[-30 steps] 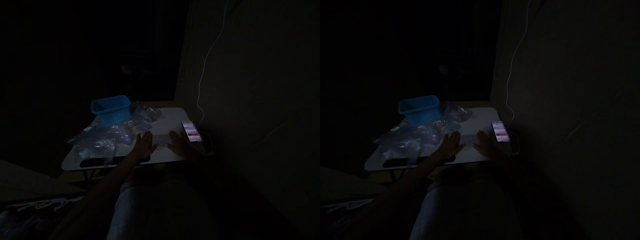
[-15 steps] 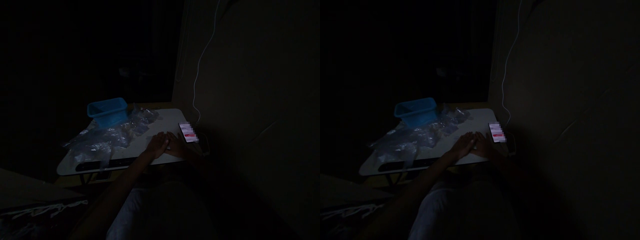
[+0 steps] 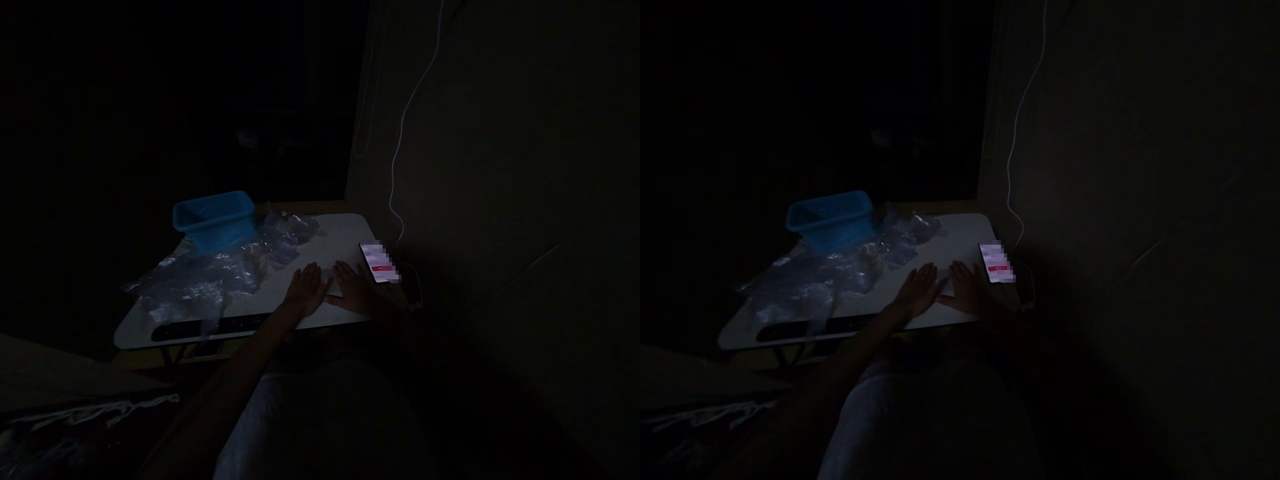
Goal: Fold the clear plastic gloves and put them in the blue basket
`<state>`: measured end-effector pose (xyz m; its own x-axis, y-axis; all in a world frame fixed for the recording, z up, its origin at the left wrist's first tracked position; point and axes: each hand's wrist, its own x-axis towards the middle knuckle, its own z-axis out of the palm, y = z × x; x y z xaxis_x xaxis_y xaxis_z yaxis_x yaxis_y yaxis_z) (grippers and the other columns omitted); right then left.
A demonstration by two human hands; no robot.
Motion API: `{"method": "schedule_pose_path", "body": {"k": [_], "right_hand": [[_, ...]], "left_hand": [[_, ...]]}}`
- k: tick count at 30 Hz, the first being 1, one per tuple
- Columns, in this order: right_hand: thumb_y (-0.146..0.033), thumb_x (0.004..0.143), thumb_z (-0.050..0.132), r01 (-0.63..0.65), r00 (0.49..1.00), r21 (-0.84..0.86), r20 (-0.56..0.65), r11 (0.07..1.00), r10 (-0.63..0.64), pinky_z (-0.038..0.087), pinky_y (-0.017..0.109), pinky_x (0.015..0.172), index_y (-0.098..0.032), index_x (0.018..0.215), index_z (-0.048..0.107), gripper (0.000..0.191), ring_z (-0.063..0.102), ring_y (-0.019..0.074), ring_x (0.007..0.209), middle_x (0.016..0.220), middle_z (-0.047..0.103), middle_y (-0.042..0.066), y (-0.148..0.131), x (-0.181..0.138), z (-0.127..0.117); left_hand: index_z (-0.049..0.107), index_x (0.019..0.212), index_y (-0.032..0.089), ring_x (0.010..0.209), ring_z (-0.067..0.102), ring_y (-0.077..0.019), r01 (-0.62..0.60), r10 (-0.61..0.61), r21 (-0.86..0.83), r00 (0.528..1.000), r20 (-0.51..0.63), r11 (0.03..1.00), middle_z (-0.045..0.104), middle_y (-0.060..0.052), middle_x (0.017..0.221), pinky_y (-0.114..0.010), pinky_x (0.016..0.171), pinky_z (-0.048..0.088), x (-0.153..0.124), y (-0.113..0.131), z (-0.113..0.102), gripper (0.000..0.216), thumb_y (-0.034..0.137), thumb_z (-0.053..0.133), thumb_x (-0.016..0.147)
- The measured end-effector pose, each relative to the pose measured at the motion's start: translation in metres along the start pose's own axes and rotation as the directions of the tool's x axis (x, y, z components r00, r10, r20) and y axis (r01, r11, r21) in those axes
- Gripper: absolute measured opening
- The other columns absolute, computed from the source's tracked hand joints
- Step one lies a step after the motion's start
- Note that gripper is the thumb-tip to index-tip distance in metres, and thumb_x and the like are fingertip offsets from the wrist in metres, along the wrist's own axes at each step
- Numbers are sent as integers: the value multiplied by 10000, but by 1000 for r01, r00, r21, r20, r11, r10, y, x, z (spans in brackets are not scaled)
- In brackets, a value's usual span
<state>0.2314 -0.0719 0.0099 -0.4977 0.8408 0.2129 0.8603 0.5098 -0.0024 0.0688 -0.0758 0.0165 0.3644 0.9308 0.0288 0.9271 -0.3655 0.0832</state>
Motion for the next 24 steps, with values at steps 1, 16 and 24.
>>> {"method": "schedule_pose_path", "body": {"k": [1,16,24], "right_hand": [[-655,766,344,-1,1000,-3,3,1000,1,164,527,1021,-80,1318,344,797,235,283,1300,1389,309,186,0,0,0],[-671,763,330,-5,1000,9,29,1000,4,149,522,1034,-78,1335,312,823,219,275,1307,1400,286,181,2,0,1],[-675,767,324,-8,998,-6,58,1000,8,139,529,1034,-67,1337,299,834,210,285,1309,1401,278,194,1,0,-4]], "left_hand": [[265,1351,79,1328,165,-217,8,-8,6,1000,-8,1000,222,-138,1431,-425,1061,162,-2,-2,0,584,392,76,896],[288,1354,176,1314,210,-264,79,-74,70,994,-76,994,341,-125,1386,-539,1023,124,-27,-19,-15,533,403,128,898],[283,1347,92,1311,209,-279,159,-150,87,983,-105,983,252,-160,1417,-541,998,205,-26,-20,-7,526,319,174,885]]}}
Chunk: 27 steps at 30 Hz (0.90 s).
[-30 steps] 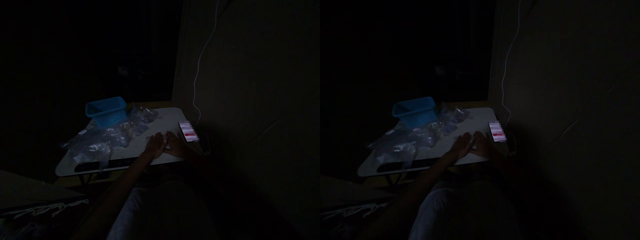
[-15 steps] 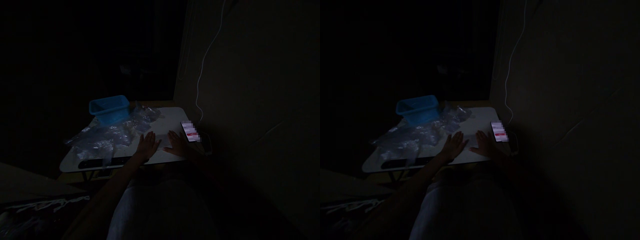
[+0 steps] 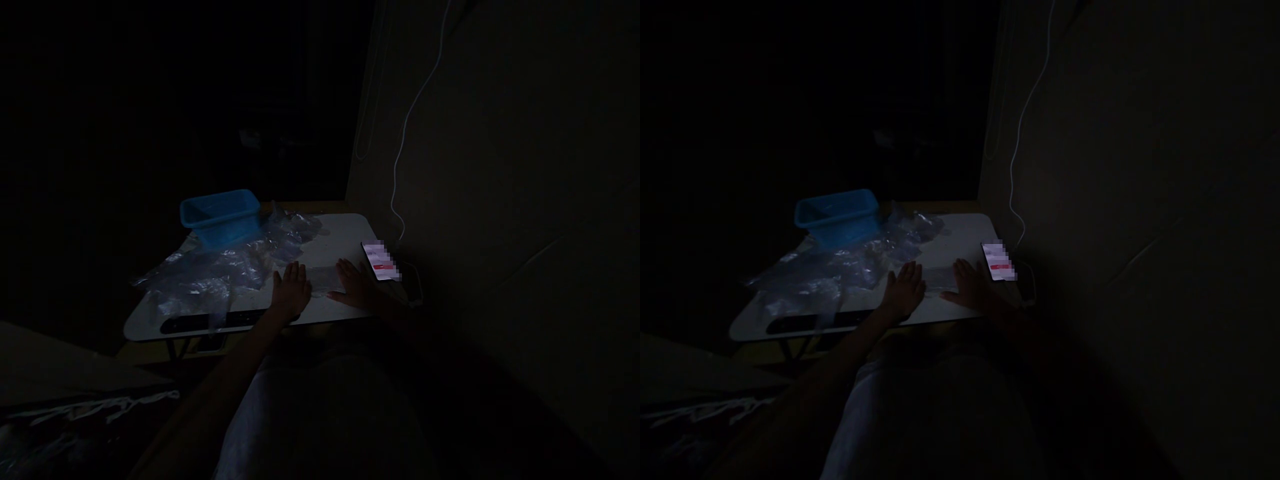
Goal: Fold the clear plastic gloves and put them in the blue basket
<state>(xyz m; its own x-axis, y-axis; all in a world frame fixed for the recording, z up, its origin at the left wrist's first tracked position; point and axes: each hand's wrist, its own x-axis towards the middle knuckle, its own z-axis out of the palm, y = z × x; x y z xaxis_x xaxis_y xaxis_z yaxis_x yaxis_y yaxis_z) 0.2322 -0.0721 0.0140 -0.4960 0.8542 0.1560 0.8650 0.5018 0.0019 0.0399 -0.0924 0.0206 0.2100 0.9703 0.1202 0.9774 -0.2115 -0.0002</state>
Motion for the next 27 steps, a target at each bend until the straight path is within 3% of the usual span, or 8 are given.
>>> {"method": "schedule_pose_path", "body": {"k": [7,10,17,27], "right_hand": [[-668,780,301,41,998,-37,53,998,-39,128,479,1060,-50,1325,323,824,184,281,1319,1400,279,199,5,-3,-19],[-648,791,309,74,997,-37,6,997,-74,104,468,1069,-59,1342,293,808,176,271,1322,1409,266,188,0,0,-24],[-594,832,258,172,985,-19,-32,985,-172,137,493,1048,-53,1337,306,742,187,276,1317,1411,262,180,-28,17,3],[-559,846,286,110,991,-35,-71,993,-112,177,457,1042,-33,1311,349,705,244,274,1299,1384,307,207,-18,7,7]], "left_hand": [[255,1352,59,1316,195,-267,20,-20,10,1000,3,1000,239,-154,1424,-535,1009,197,0,2,1,548,321,169,879],[250,1357,75,1322,180,-258,27,-27,15,1000,12,1000,231,-147,1428,-529,1012,193,0,3,1,545,325,166,879],[237,1361,74,1324,174,-258,29,-30,15,999,39,999,215,-141,1433,-533,1015,180,1,2,0,546,320,171,878],[249,1352,40,1320,189,-254,46,-46,12,999,8,999,237,-147,1423,-526,1018,190,0,2,0,569,334,167,872]]}}
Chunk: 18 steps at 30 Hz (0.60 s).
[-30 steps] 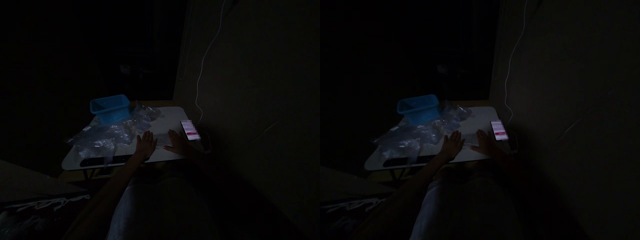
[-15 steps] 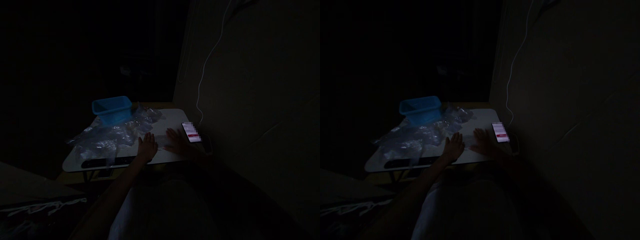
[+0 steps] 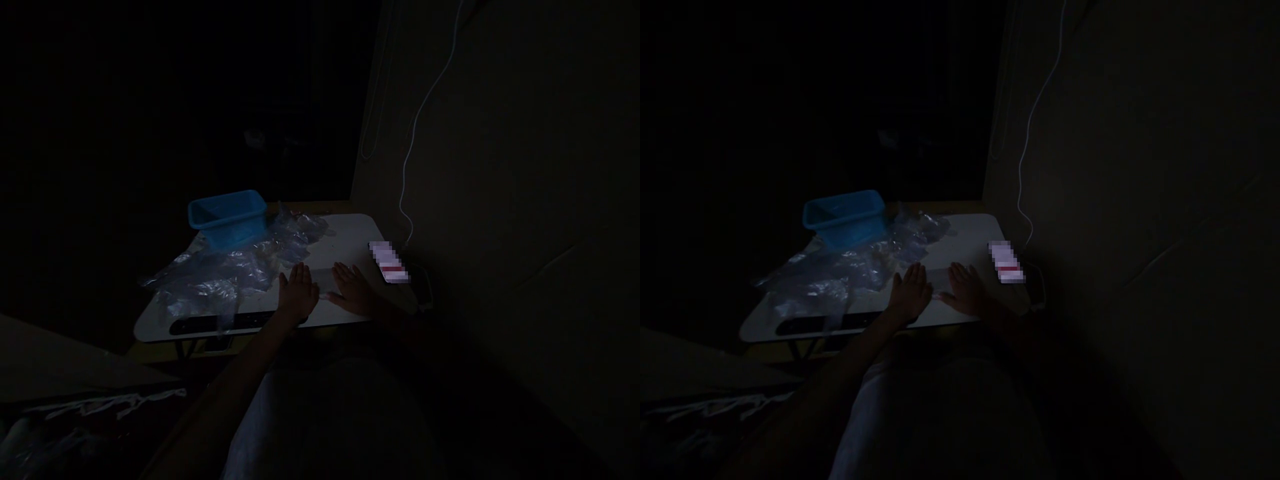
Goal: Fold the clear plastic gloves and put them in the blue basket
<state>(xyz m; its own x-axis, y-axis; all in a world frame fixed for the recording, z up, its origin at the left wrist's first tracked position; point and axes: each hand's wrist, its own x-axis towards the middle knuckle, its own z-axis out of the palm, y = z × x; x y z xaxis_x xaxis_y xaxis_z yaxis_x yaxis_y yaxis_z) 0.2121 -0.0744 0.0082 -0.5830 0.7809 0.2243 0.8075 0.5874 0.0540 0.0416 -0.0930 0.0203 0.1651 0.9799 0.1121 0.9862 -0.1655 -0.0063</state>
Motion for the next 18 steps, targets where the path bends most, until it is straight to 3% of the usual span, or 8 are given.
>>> {"method": "schedule_pose_path", "body": {"k": [18], "right_hand": [[-579,841,245,-68,995,4,69,998,67,133,524,1033,-53,1336,306,726,208,274,1311,1401,280,192,13,-10,-9]], "left_hand": [[268,1344,47,1318,192,-263,60,-60,46,998,18,997,236,-159,1422,-542,997,204,-2,2,-5,564,329,170,866]]}}
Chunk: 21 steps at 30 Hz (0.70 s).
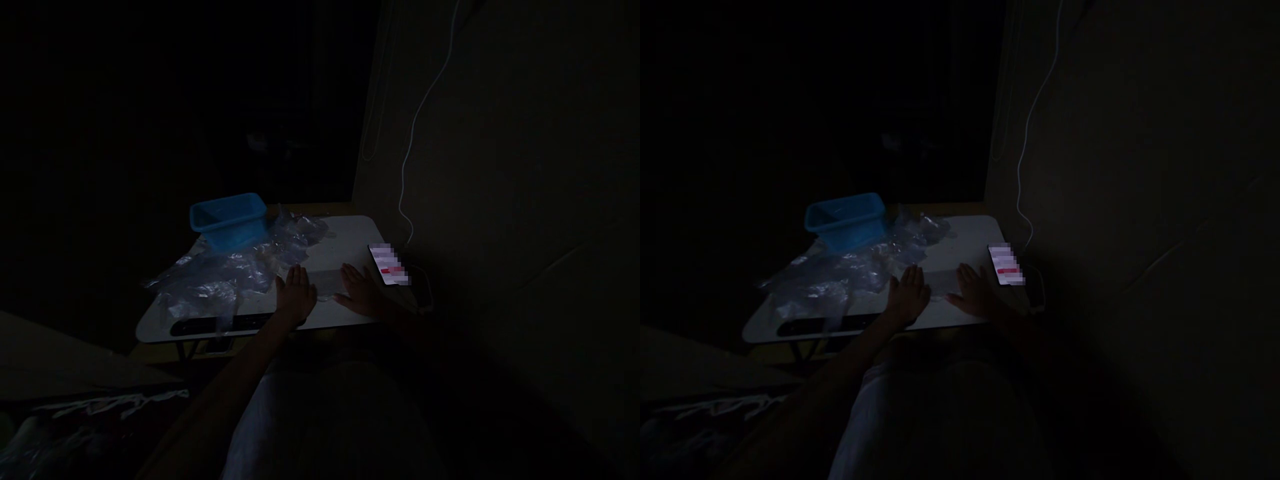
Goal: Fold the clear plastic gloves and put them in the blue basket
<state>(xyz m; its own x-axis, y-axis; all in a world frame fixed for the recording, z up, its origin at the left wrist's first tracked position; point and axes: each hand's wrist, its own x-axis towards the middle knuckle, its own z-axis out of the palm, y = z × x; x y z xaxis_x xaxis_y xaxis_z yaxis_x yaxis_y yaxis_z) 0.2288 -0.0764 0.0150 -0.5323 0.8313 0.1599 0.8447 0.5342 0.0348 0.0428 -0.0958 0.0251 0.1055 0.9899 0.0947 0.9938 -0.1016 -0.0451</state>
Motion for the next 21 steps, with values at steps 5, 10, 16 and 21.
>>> {"method": "schedule_pose_path", "body": {"k": [5,10,16,21], "right_hand": [[-621,816,244,-10,1000,16,30,1000,9,123,530,1031,-43,1337,296,780,191,276,1315,1409,258,196,0,1,0],[-636,792,288,-6,1000,19,3,1000,6,128,538,1027,-52,1333,309,797,198,283,1311,1406,267,194,1,2,5],[-594,760,405,-5,1000,63,-11,998,6,142,540,1020,-69,1348,282,798,215,286,1304,1402,285,184,1,3,7],[-602,772,374,4,999,57,-36,998,-2,135,532,1024,-59,1320,339,772,222,283,1301,1389,307,192,0,1,5]], "left_hand": [[287,1335,38,1308,218,-266,27,-27,3,998,-60,1000,281,-169,1405,-529,1018,176,0,-1,-3,551,309,187,867],[209,1375,101,1333,150,-212,-200,192,-74,977,-93,977,227,-110,1438,-421,1069,140,7,12,-7,555,365,136,892],[192,1379,98,1336,122,-191,-268,286,-209,956,59,940,189,-96,1448,-360,1068,164,19,43,-10,578,393,59,900],[243,1360,73,1337,120,-189,-243,275,-208,951,139,947,208,-109,1442,-359,1071,144,23,43,-4,604,393,24,897]]}}
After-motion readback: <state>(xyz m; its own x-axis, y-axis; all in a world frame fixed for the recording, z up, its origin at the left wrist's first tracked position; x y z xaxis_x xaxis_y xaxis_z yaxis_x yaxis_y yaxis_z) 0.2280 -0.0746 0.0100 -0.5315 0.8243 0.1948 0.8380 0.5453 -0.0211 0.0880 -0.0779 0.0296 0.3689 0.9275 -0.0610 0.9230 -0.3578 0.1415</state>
